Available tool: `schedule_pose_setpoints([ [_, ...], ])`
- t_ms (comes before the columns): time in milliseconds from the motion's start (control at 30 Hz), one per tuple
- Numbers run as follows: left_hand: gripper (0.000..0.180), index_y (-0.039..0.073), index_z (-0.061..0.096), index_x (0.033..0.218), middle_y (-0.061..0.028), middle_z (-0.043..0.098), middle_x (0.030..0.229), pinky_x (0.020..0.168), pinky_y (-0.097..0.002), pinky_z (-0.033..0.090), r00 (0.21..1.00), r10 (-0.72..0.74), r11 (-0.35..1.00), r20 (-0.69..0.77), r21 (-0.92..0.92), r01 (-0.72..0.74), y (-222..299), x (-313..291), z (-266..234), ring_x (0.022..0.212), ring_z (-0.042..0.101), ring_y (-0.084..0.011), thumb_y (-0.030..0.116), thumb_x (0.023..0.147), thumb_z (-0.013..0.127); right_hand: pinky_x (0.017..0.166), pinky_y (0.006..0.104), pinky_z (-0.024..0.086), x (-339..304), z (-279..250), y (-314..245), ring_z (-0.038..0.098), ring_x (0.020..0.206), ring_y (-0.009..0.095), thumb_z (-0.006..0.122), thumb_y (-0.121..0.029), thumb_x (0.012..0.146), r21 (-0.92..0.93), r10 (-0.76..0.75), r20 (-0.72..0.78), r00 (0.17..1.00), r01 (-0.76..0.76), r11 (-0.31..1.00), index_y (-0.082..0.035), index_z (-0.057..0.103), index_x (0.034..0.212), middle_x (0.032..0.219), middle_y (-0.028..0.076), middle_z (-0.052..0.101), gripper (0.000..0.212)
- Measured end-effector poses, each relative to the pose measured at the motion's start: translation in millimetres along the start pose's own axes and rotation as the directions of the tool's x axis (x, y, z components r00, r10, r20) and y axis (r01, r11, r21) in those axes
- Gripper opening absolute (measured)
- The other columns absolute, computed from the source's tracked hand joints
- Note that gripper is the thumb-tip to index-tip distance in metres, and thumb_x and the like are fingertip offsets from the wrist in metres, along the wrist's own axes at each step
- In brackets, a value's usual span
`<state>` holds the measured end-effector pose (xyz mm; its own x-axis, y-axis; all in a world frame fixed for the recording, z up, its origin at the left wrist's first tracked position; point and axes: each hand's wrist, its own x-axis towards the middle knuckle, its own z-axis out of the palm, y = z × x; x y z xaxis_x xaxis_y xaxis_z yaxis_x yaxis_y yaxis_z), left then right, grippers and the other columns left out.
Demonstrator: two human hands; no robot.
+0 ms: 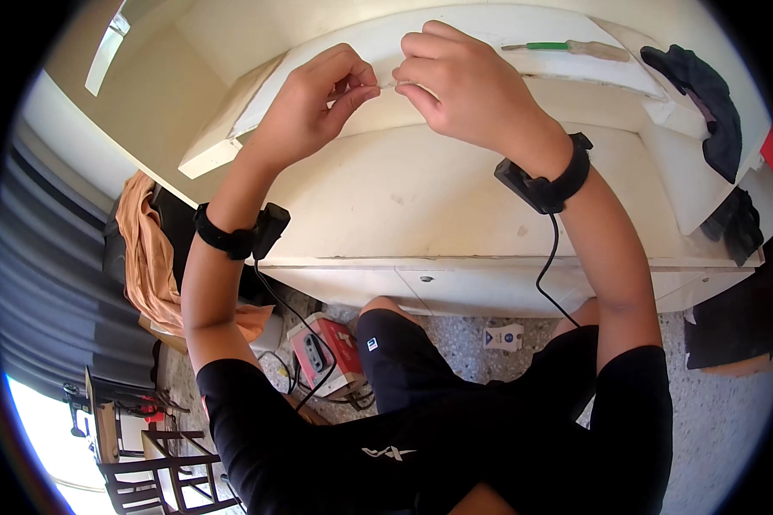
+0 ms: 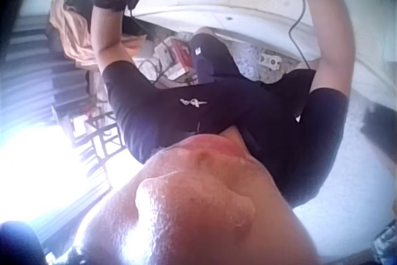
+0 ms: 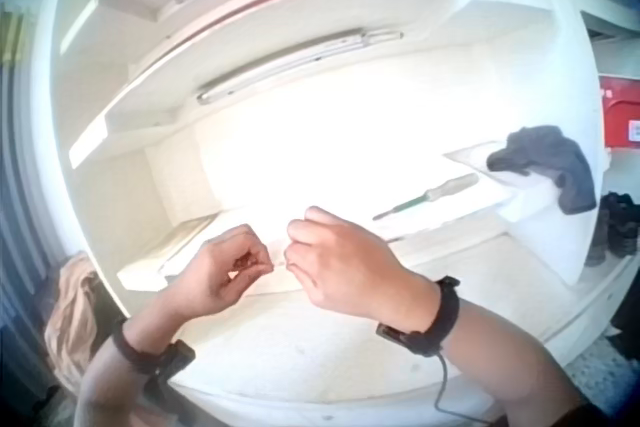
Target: The person applies small white adhesive strips to the edge of a white shelf using their hands while sitting on the floor.
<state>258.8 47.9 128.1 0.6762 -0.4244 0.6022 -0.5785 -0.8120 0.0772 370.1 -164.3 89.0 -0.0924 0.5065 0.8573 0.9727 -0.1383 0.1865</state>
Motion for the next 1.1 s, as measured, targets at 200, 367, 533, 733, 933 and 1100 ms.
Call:
schedule_pose_setpoints([
  [200, 0.01, -0.001, 0.063, 0.098, -0.0042, 0.061, 0.085, 0.066, -0.0295, 0.045, 0.993, -0.048, 0.999, 0.109, -0.01, 0.049, 11, 16, -11, 0.073, 0.052, -0.0145, -0.001, 0.096, 0.072, 0.071, 0.0391, 0.052, 1, -2, 1, 0.057, 0.082, 0.025, 0.078, -0.006, 0.083, 0.05, -0.015, -0.053, 0.998, 0.017, 0.999, -0.002, 0.07, 0.081, 0.083, 0.006, 0.057, 0.008],
  [367, 0.01, -0.001, 0.058, 0.097, -0.0095, 0.059, 0.084, 0.065, -0.0345, 0.046, 0.986, 0.006, 0.993, 0.169, 0.116, -0.026, 16, 20, -10, 0.071, 0.055, -0.0234, -0.002, 0.096, 0.068, 0.075, 0.0359, 0.053, 6, -11, -5, 0.059, 0.085, 0.025, 0.07, -0.004, 0.08, 0.016, -0.046, 0.009, 0.999, 0.046, 0.999, -0.003, 0.066, 0.075, 0.082, 0.008, 0.058, 0.006],
  [533, 0.009, -0.001, 0.057, 0.096, -0.0149, 0.06, 0.09, 0.067, -0.0421, 0.048, 0.991, 0.079, 0.969, 0.107, 0.227, -0.101, 20, 15, -1, 0.076, 0.057, -0.0357, -0.006, 0.093, 0.064, 0.075, 0.0345, 0.055, 6, -13, -7, 0.061, 0.087, 0.025, 0.065, -0.002, 0.079, 0.028, -0.061, -0.035, 0.998, 0.062, 0.998, -0.002, 0.063, 0.072, 0.082, 0.009, 0.058, 0.007],
  [733, 0.011, -0.001, 0.061, 0.097, -0.0136, 0.062, 0.093, 0.067, -0.0422, 0.05, 0.989, 0.139, 0.975, -0.048, 0.183, -0.128, 6, 3, 11, 0.077, 0.06, -0.0332, -0.005, 0.091, 0.07, 0.076, 0.0338, 0.055, 5, -11, -9, 0.06, 0.088, 0.025, 0.065, -0.001, 0.079, 0.0, -0.055, -0.067, 0.996, 0.055, 0.999, -0.002, 0.062, 0.072, 0.085, 0.009, 0.059, 0.007],
  [933, 0.01, 0.0, 0.069, 0.095, -0.0088, 0.066, 0.087, 0.067, -0.0362, 0.052, 0.988, 0.036, 0.991, -0.15, 0.131, -0.016, 15, 0, 11, 0.073, 0.063, -0.0214, 0.001, 0.09, 0.078, 0.074, 0.0327, 0.053, 2, -5, -3, 0.058, 0.084, 0.024, 0.066, -0.002, 0.078, 0.011, -0.073, -0.1, 0.992, 0.074, 0.997, -0.003, 0.061, 0.072, 0.083, 0.008, 0.056, 0.008],
  [1100, 0.012, -0.001, 0.065, 0.095, -0.0038, 0.063, 0.083, 0.066, -0.0282, 0.045, 0.997, -0.082, 0.995, -0.01, 0.062, 0.082, 20, 10, -1, 0.071, 0.051, -0.0126, -0.001, 0.092, 0.077, 0.072, 0.0329, 0.052, 3, -6, -6, 0.057, 0.082, 0.024, 0.067, -0.003, 0.076, 0.038, -0.054, -0.098, 0.994, 0.058, 0.998, -0.004, 0.06, 0.071, 0.081, 0.007, 0.055, 0.009],
])
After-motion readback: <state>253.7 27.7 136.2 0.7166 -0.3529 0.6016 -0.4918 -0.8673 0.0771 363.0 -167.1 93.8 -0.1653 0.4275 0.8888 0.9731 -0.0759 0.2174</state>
